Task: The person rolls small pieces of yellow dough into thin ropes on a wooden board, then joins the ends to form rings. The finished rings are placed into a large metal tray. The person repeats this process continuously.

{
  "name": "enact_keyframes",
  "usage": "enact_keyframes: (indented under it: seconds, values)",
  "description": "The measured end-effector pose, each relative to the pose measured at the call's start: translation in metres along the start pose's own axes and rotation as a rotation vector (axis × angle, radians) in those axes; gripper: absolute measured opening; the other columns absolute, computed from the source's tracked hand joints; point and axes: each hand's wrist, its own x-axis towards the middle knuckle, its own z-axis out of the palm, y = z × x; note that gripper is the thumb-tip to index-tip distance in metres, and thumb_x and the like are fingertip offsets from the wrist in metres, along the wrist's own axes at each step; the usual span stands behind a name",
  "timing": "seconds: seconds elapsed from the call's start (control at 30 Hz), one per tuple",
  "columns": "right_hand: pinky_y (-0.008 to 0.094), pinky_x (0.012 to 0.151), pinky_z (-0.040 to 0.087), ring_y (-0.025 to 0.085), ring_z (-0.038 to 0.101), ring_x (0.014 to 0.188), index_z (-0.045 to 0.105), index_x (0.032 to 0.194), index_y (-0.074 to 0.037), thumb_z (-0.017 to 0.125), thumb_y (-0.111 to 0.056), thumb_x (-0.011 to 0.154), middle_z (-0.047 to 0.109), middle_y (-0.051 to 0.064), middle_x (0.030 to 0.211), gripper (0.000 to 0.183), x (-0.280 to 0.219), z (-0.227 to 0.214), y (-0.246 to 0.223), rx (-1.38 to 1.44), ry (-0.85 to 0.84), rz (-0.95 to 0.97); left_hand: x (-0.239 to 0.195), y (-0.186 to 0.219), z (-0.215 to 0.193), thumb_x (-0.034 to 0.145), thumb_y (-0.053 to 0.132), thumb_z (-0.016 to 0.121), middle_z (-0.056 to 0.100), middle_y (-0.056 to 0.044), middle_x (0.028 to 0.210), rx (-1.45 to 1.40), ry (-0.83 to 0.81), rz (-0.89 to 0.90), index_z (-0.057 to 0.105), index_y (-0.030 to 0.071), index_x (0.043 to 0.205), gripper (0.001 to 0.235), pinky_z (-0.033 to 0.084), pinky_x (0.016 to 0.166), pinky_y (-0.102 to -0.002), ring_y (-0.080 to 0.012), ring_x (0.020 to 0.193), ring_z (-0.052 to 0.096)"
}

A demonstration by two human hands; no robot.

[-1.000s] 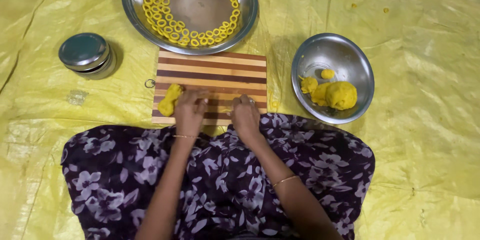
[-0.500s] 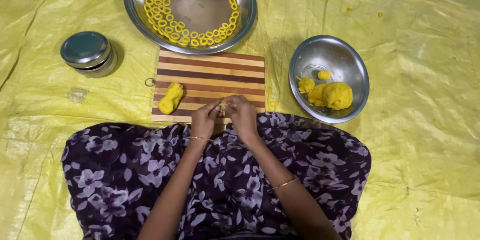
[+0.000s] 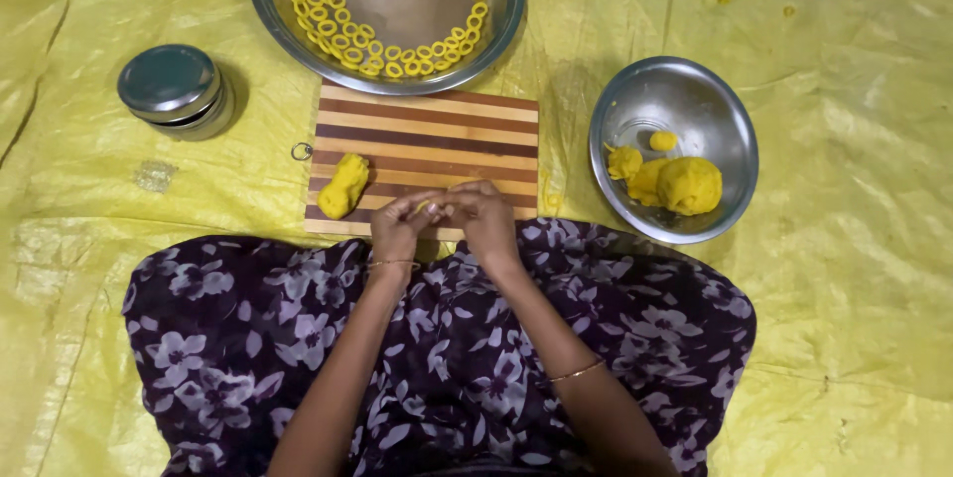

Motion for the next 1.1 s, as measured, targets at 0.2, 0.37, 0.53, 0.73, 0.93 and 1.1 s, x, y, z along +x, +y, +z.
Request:
enact_keyframes:
  seconds: [0.2, 0.37, 0.53, 0.73, 0.93, 1.1]
  values:
    - [0.031, 0.099, 0.057, 0.018, 0.068, 0.106, 0.070, 0.116, -0.008, 0.065, -0.001, 0.091, 0.071, 0.005, 0.111, 0.026, 0.022, -0.020, 0.019, 0.209, 0.172, 0.126, 0.007, 0.002, 0.012, 0.096, 0.001, 0.064, 0.073, -0.017, 0.105, 0.665, 0.051, 0.512, 0.075, 0.003, 0.114, 0.021, 0.055, 0.084, -0.039, -0.0336, 0.097, 0.071]
    - [0.030, 0.096, 0.055, 0.017, 0.068, 0.105, 0.069, 0.114, -0.001, 0.056, 0.005, 0.095, 0.071, 0.011, 0.111, 0.024, 0.052, -0.045, 0.052, 0.511, 0.282, 0.189, 0.014, 0.001, 0.017, 0.098, 0.011, 0.070, 0.070, -0.020, 0.105, 0.791, -0.008, 0.498, 0.066, 0.000, 0.121, 0.025, 0.054, 0.082, -0.040, -0.0336, 0.093, 0.069]
    - [0.029, 0.097, 0.054, 0.017, 0.066, 0.106, 0.067, 0.115, 0.000, 0.062, 0.008, 0.093, 0.070, 0.010, 0.113, 0.023, 0.071, -0.039, 0.074, 0.711, 0.334, 0.077, 0.019, 0.003, 0.026, 0.103, 0.000, 0.050, 0.075, -0.011, 0.103, 0.387, -0.128, 0.261, 0.069, 0.003, 0.127, 0.031, 0.061, 0.076, -0.028, -0.0157, 0.086, 0.072]
    - [0.028, 0.100, 0.055, 0.016, 0.068, 0.109, 0.068, 0.113, 0.000, 0.062, 0.005, 0.095, 0.071, 0.008, 0.113, 0.020, 0.072, -0.039, 0.064, 0.660, 0.323, 0.151, 0.016, 0.020, 0.022, 0.099, -0.008, 0.045, 0.074, -0.018, 0.123, 0.741, -0.103, 0.361, 0.068, -0.001, 0.125, 0.036, 0.057, 0.091, -0.034, -0.0268, 0.108, 0.072]
    - [0.029, 0.096, 0.054, 0.016, 0.066, 0.103, 0.068, 0.112, 0.003, 0.063, 0.007, 0.094, 0.071, 0.009, 0.110, 0.019, 0.068, -0.047, 0.050, 0.860, 0.391, 0.127, 0.012, -0.001, 0.045, 0.103, 0.004, 0.037, 0.043, -0.023, 0.161, 1.166, -0.325, 0.611, 0.055, 0.002, 0.144, 0.044, 0.035, 0.122, -0.051, -0.0379, 0.150, 0.038]
    - [0.026, 0.093, 0.054, 0.013, 0.066, 0.100, 0.069, 0.110, 0.002, 0.064, 0.006, 0.092, 0.072, 0.006, 0.107, 0.019, 0.067, -0.069, 0.043, 0.918, 0.437, 0.117, 0.031, -0.003, 0.069, 0.102, 0.054, 0.037, 0.007, -0.023, 0.168, 1.531, -0.453, 0.405, 0.016, -0.001, 0.161, 0.083, 0.006, 0.122, -0.058, -0.0371, 0.154, 0.002]
